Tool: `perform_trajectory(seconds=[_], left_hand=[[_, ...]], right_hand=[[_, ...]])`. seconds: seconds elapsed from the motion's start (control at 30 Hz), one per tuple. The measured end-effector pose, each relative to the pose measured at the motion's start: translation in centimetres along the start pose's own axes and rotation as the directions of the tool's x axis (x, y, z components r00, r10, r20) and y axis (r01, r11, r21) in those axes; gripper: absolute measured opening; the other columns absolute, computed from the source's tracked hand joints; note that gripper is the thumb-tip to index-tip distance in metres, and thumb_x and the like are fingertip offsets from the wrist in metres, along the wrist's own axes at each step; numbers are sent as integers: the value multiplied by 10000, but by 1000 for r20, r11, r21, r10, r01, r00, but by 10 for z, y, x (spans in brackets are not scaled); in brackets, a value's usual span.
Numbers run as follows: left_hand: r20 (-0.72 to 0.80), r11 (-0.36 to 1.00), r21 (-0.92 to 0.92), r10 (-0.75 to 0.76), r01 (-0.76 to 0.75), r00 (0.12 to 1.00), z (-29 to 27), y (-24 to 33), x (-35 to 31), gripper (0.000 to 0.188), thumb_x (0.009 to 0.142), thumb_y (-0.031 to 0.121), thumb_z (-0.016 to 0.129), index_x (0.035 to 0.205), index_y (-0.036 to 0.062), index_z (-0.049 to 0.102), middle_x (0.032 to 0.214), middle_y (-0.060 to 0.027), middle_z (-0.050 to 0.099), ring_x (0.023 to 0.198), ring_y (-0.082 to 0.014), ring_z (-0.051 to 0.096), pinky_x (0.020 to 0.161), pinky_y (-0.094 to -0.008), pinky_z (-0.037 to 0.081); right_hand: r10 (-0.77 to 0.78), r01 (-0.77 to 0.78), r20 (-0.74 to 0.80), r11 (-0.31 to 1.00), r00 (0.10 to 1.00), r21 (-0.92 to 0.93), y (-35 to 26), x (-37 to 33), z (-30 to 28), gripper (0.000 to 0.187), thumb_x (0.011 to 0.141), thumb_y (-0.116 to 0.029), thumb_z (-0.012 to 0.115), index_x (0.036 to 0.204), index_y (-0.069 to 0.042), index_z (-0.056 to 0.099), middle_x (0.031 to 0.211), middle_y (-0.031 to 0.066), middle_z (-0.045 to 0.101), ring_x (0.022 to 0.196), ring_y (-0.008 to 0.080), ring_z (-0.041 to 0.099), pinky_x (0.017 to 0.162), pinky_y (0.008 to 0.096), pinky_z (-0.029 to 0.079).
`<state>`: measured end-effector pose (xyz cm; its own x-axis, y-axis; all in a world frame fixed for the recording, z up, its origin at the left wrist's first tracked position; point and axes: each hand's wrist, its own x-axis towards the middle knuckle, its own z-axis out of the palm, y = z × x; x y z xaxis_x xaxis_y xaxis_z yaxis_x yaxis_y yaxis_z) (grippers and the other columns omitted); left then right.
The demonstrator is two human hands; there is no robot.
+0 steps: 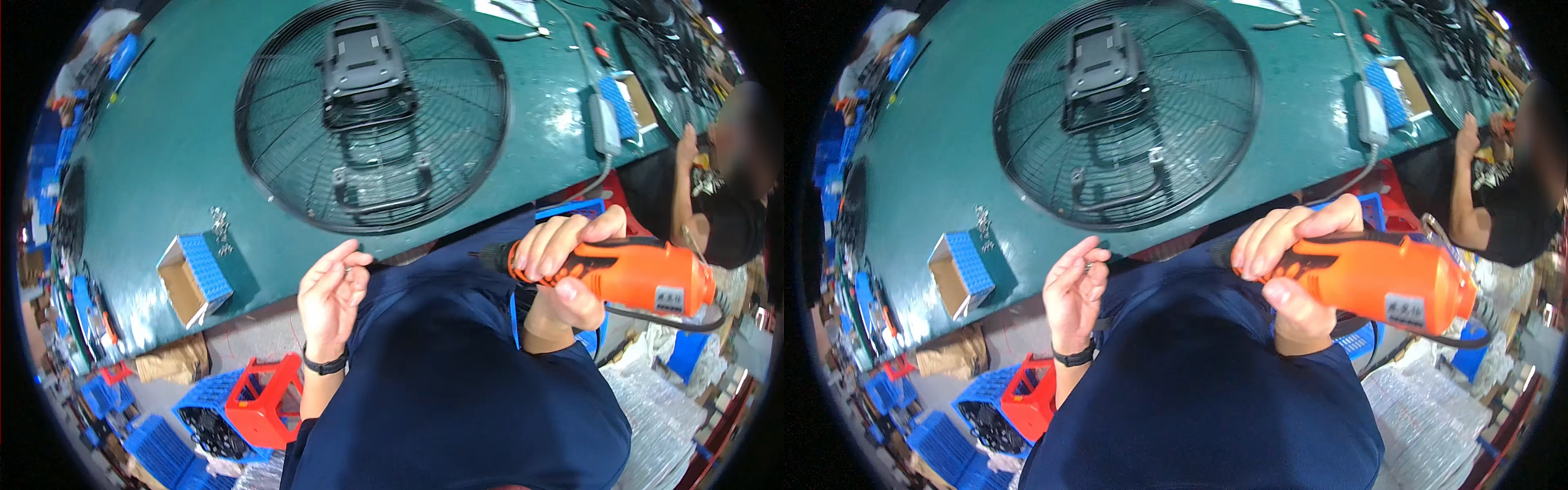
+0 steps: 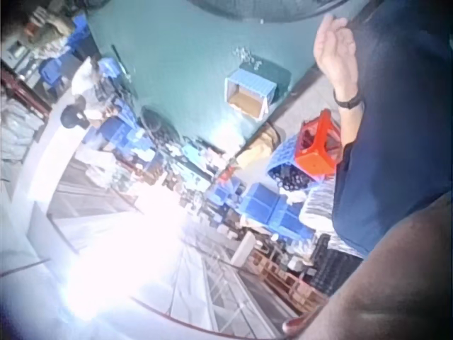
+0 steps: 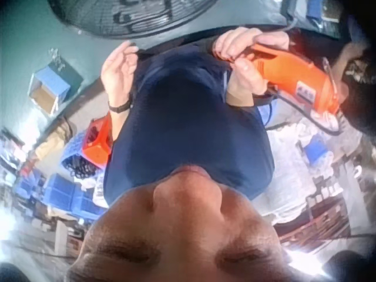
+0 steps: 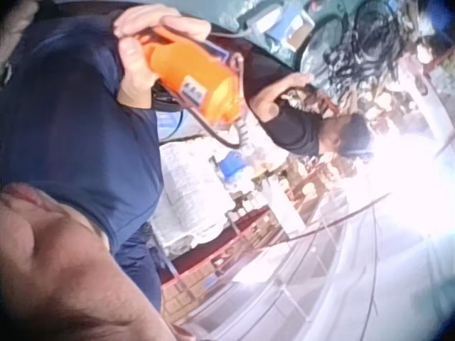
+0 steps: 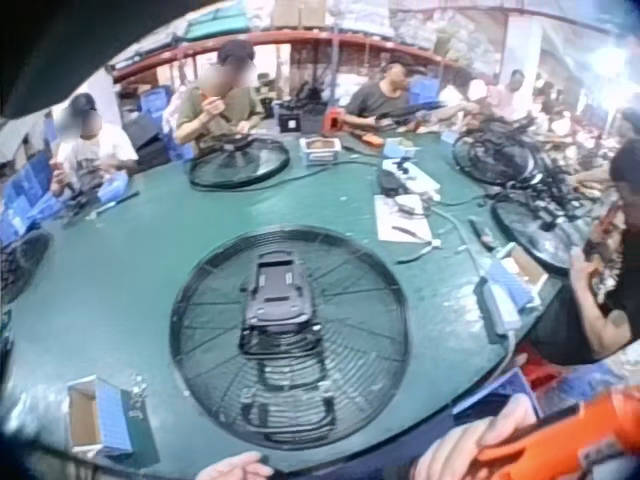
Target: Assembling the metal guards and motor housing of an industrial fan using an electric screwdriver.
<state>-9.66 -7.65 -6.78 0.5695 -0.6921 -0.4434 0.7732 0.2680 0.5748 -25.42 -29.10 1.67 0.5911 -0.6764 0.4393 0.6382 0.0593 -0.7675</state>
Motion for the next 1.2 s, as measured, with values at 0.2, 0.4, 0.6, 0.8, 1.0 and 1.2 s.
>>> perform_trajectory(seconds=[0.2,0.4,0.6,0.8,1.0,1.2], left_hand=[[112,999,31,-27,23,993,18,15,15,337,953,103,453,1226,-91,491,940,-221,649,549,-119,490,400,-182,330],[147,983,-133,-110,130,983,45,21,27,358,957,81,410,1282,-68,417,850,-111,558,511,-71,378,357,-174,304],[161,971,-208,-85,118,983,49,20,32,283,976,99,390,1211,-49,447,805,-92,509,543,-72,386,364,-182,308],[101,998,-29,-61,64,993,39,3,19,239,960,140,480,1128,-19,540,776,-140,634,406,-84,393,333,-187,273],[84,975,214,47,-64,995,36,-18,-2,116,950,106,522,893,6,511,760,-172,641,409,-82,427,349,-178,285],[35,973,206,-114,105,993,21,-37,-15,201,921,97,566,1052,-47,614,796,-109,620,508,-68,426,416,-168,307]], right_hand=[[-64,65,34,998,997,-24,-14,-6,-10,483,733,12,676,1105,-50,374,736,139,581,669,228,565,637,355,498],[-91,91,27,996,996,-14,-17,-13,-16,475,738,41,665,1101,-40,369,753,147,582,679,227,565,654,355,499],[-103,103,37,994,994,-21,-20,-19,-20,474,743,41,675,1100,-41,374,759,149,587,693,223,570,674,358,503],[-122,125,56,991,991,-41,-25,-19,-24,477,735,58,666,1108,-39,385,764,152,598,706,229,584,680,370,508],[-150,146,136,989,979,38,-23,-11,-20,519,704,86,637,1134,-34,373,784,154,596,707,240,594,667,389,519],[-166,157,237,986,957,57,-12,-8,-11,536,681,69,619,1138,-26,355,806,163,595,699,261,612,667,409,534]])
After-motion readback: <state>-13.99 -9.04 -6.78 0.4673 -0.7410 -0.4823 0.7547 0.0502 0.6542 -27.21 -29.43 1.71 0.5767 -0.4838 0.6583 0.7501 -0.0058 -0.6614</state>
